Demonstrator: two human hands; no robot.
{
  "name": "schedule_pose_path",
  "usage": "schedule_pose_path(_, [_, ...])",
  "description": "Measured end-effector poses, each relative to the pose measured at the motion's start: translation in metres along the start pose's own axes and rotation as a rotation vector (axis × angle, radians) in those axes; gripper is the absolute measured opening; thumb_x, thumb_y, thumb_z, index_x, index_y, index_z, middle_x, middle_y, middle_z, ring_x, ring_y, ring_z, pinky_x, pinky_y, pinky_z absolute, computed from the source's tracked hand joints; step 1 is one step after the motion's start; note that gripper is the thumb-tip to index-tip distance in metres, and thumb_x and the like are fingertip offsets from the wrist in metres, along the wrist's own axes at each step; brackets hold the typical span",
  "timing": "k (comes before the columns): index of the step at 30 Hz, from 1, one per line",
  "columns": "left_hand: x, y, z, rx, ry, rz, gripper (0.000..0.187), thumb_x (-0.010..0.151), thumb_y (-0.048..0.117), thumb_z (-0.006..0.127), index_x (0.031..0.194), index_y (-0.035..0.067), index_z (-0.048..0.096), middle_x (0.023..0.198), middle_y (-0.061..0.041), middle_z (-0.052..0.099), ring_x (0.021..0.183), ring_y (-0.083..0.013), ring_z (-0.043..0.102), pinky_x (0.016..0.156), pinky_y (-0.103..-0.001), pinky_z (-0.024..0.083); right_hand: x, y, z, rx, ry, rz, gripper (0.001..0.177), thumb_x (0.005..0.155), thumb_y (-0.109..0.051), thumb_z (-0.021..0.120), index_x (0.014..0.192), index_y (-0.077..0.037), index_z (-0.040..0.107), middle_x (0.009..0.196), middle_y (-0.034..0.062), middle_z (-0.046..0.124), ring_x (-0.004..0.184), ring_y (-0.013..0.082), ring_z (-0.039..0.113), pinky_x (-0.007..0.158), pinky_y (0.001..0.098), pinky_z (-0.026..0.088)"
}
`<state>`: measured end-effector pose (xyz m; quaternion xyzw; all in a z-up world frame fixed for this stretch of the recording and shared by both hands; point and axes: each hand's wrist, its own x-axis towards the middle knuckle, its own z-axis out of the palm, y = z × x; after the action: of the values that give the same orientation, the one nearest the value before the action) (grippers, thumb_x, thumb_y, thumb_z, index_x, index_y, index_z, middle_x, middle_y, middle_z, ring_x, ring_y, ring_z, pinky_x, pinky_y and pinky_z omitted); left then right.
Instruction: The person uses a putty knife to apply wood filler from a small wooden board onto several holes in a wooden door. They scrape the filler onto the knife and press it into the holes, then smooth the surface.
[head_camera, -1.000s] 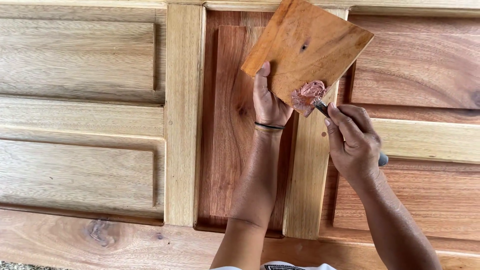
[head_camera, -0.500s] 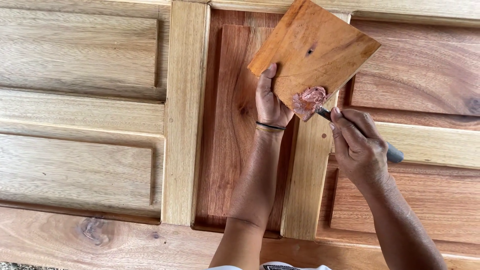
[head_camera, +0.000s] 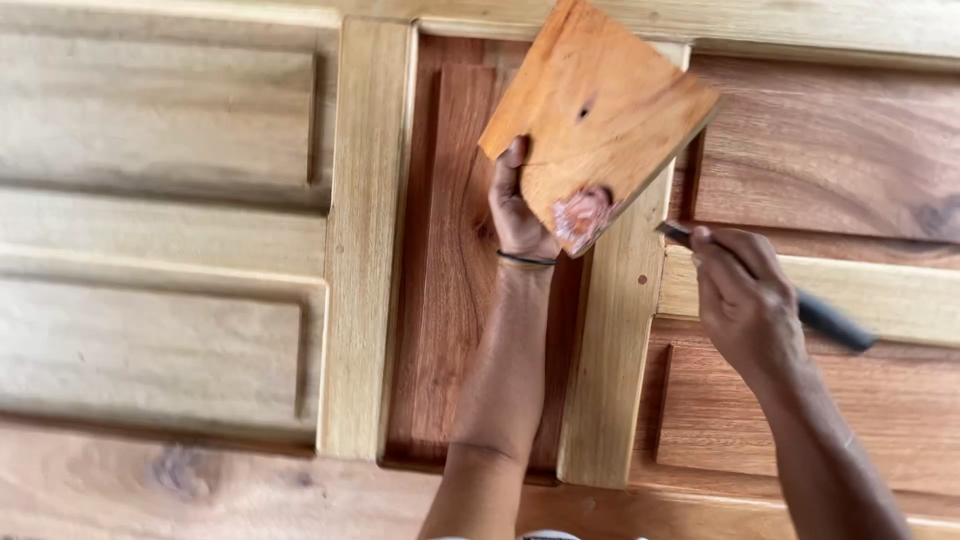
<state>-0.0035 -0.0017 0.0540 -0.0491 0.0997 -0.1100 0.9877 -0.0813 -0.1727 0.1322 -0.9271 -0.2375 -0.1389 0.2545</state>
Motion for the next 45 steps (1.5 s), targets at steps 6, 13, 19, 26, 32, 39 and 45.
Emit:
schedule_pose_path(6, [0.009, -0.008, -0.014, 0.099, -0.006, 0.256, 0.031, 0.082, 0.020, 0.056, 0.107, 0.004, 0.049, 0.102, -0.013, 0.056, 0.094, -0.0261, 0.053, 0.085, -0.038, 0.042, 0.026, -0.026, -0.019, 0.468, -0.139, 0.274, 0.021, 0.084, 0.008, 0.044, 0.103, 0.010, 0.052, 0.090, 0.0162, 0.056, 0.060, 0.0156, 0.054, 0.057, 0.0235, 0.047])
schedule_pose_path(13, [0.010, -0.005, -0.013, 0.104, 0.081, 0.294, 0.027, 0.080, 0.020, 0.056, 0.103, 0.006, 0.052, 0.098, -0.010, 0.057, 0.092, -0.0233, 0.054, 0.084, -0.036, 0.042, 0.025, -0.022, -0.006, 0.636, -0.182, 0.384, 0.010, 0.084, 0.004, 0.047, 0.093, 0.004, 0.050, 0.076, 0.0111, 0.059, 0.056, 0.0112, 0.054, 0.057, 0.0206, 0.046])
schedule_pose_path(19, [0.011, -0.006, -0.013, 0.148, 0.184, 0.339, 0.022, 0.075, 0.017, 0.057, 0.096, 0.009, 0.053, 0.091, -0.005, 0.059, 0.087, -0.0186, 0.055, 0.081, -0.033, 0.043, 0.027, -0.014, 0.000, 0.703, -0.230, 0.466, 0.007, 0.083, 0.003, 0.046, 0.089, 0.004, 0.048, 0.076, 0.0151, 0.059, 0.056, 0.0118, 0.052, 0.060, 0.0224, 0.047])
schedule_pose_path(26, [0.012, -0.008, -0.014, 0.170, 0.210, 0.347, 0.024, 0.074, 0.017, 0.058, 0.096, 0.009, 0.053, 0.090, -0.007, 0.059, 0.084, -0.0200, 0.055, 0.077, -0.033, 0.045, 0.024, -0.004, -0.001, 0.549, -0.276, 0.452, 0.010, 0.083, -0.001, 0.049, 0.092, 0.001, 0.054, 0.068, 0.0091, 0.059, 0.059, 0.0106, 0.056, 0.056, 0.0190, 0.043])
schedule_pose_path(32, [0.011, -0.008, -0.011, 0.175, 0.197, 0.338, 0.029, 0.074, 0.017, 0.059, 0.101, 0.007, 0.051, 0.093, -0.008, 0.058, 0.086, -0.0213, 0.055, 0.078, -0.034, 0.044, 0.028, -0.005, -0.012, 0.304, -0.318, 0.397, 0.010, 0.083, -0.008, 0.055, 0.092, -0.006, 0.058, 0.061, 0.0002, 0.056, 0.053, 0.0078, 0.050, 0.054, 0.0219, 0.039])
schedule_pose_path(39, [0.011, -0.006, -0.013, 0.201, 0.205, 0.402, 0.023, 0.073, 0.018, 0.061, 0.093, 0.006, 0.057, 0.093, -0.007, 0.059, 0.090, -0.0207, 0.054, 0.083, -0.035, 0.043, 0.013, 0.000, -0.007, 0.361, -0.222, 0.452, 0.016, 0.083, 0.003, 0.052, 0.098, 0.000, 0.056, 0.072, 0.0061, 0.057, 0.057, 0.0098, 0.050, 0.055, 0.0210, 0.041])
schedule_pose_path(45, [0.007, -0.007, -0.009, 0.260, 0.128, 0.425, 0.032, 0.082, 0.021, 0.056, 0.110, 0.008, 0.050, 0.107, -0.004, 0.054, 0.101, -0.0150, 0.050, 0.087, -0.032, 0.042, 0.015, -0.016, -0.015, 0.218, -0.110, 0.319, 0.021, 0.077, 0.005, 0.061, 0.097, 0.005, 0.057, 0.096, 0.0144, 0.053, 0.078, 0.0210, 0.054, 0.064, 0.0277, 0.043])
